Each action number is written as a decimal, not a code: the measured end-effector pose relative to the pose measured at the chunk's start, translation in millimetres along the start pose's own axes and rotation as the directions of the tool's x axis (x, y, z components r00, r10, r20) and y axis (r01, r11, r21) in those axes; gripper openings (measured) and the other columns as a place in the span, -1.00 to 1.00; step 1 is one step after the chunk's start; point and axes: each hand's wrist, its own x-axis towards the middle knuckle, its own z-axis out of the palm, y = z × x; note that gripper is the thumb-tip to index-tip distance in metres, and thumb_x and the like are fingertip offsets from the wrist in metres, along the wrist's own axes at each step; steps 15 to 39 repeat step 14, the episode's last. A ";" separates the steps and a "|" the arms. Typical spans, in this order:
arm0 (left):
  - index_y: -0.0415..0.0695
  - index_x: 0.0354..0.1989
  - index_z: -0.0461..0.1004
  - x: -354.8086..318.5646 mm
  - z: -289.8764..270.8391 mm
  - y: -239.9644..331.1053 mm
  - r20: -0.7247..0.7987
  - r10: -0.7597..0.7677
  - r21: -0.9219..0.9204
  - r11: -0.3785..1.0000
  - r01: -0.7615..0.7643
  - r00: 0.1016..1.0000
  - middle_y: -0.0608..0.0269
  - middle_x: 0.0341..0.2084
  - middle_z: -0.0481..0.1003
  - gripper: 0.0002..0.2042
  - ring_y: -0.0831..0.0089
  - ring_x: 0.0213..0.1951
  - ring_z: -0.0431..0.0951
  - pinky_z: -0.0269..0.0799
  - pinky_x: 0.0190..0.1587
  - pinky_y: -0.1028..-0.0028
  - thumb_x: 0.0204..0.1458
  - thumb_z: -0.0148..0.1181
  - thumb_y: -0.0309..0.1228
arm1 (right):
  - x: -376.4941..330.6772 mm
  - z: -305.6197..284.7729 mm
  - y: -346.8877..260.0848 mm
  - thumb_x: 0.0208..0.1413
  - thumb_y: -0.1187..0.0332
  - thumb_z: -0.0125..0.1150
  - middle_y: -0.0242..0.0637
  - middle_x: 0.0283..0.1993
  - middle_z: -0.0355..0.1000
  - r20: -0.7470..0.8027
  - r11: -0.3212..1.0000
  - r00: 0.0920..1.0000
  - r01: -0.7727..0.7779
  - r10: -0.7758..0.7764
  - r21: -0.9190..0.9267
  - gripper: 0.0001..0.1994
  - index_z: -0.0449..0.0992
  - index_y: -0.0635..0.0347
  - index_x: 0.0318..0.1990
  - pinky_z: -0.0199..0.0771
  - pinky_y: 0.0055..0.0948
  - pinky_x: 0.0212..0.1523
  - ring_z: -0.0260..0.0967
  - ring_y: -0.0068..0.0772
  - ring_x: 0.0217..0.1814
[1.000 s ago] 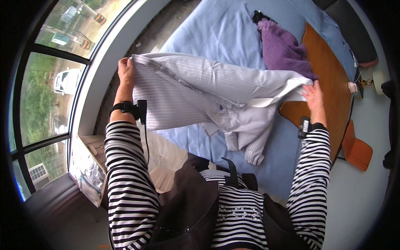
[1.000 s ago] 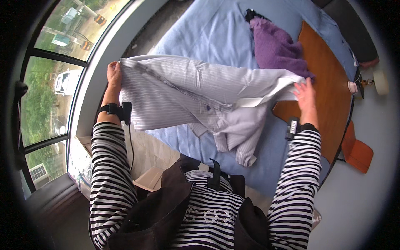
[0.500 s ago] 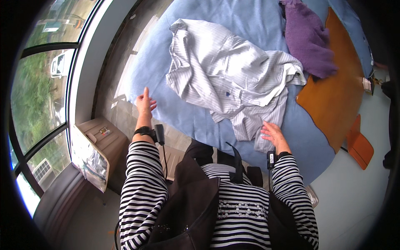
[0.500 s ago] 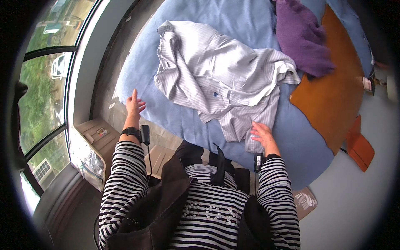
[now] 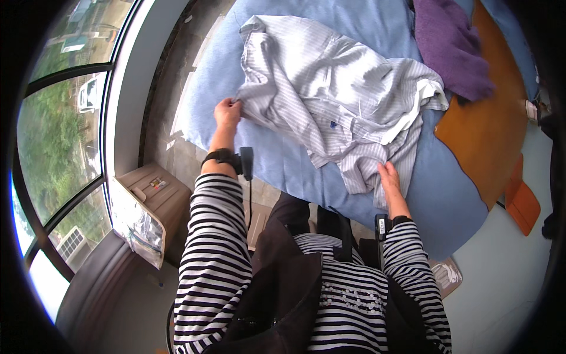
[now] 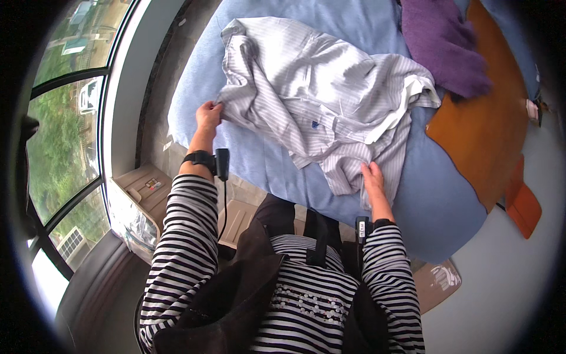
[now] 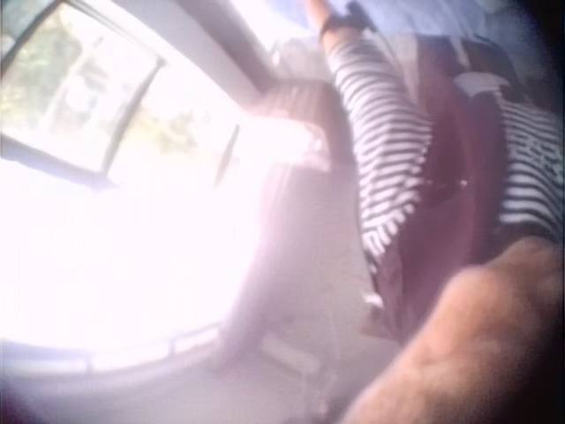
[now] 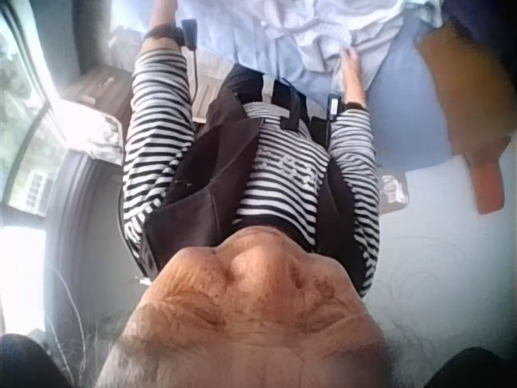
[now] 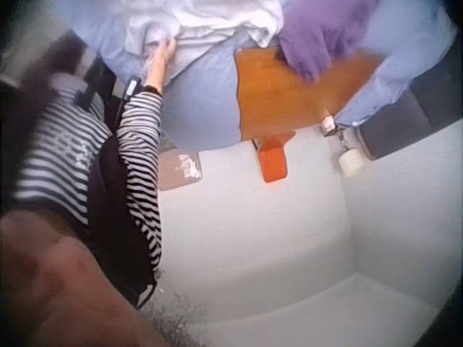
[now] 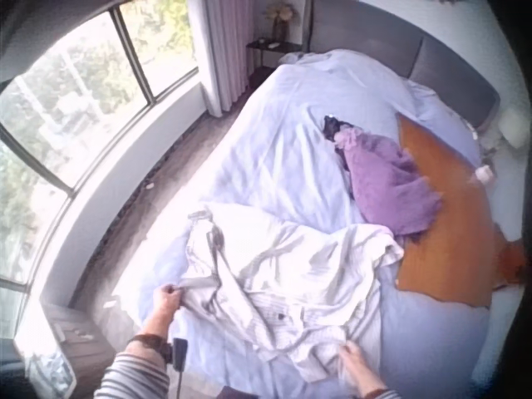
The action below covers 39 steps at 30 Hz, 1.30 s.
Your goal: The person folds a gray long-sleeve shirt on a bed, aligns the sleeves, folds the garment in half, then folds it again into a compact rectangle. The folded shirt is placed on a beige chair. The person then picks up a white shirt and begins to unfold it on the bed.
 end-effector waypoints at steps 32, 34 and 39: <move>-0.12 -0.12 0.43 -155.8 -129.4 -21.6 0.296 -0.108 -0.674 0.680 0.288 0.949 0.21 -0.40 0.56 -0.88 0.24 -0.29 0.67 0.66 -0.20 0.31 0.20 0.11 -0.57 | -167.7 -120.6 -64.8 0.37 0.29 0.06 -0.31 0.11 0.41 -0.075 0.563 0.983 0.159 -0.169 0.811 -0.69 0.35 0.19 0.17 0.41 -0.40 0.15 0.39 -0.46 0.11; -0.12 -0.12 0.43 -155.8 -129.4 -21.6 0.296 -0.108 -0.674 0.680 0.288 0.949 0.21 -0.40 0.56 -0.88 0.24 -0.29 0.67 0.66 -0.20 0.31 0.20 0.11 -0.57 | -167.7 -120.6 -64.8 0.37 0.29 0.06 -0.31 0.11 0.41 -0.075 0.563 0.983 0.159 -0.169 0.811 -0.69 0.35 0.19 0.17 0.41 -0.40 0.15 0.39 -0.46 0.11; -0.12 -0.12 0.43 -155.8 -129.4 -21.6 0.296 -0.108 -0.674 0.680 0.288 0.949 0.21 -0.40 0.56 -0.88 0.24 -0.29 0.67 0.66 -0.20 0.31 0.20 0.11 -0.57 | -167.7 -120.6 -64.8 0.37 0.29 0.06 -0.31 0.11 0.41 -0.075 0.563 0.983 0.159 -0.169 0.811 -0.69 0.35 0.19 0.17 0.41 -0.40 0.15 0.39 -0.46 0.11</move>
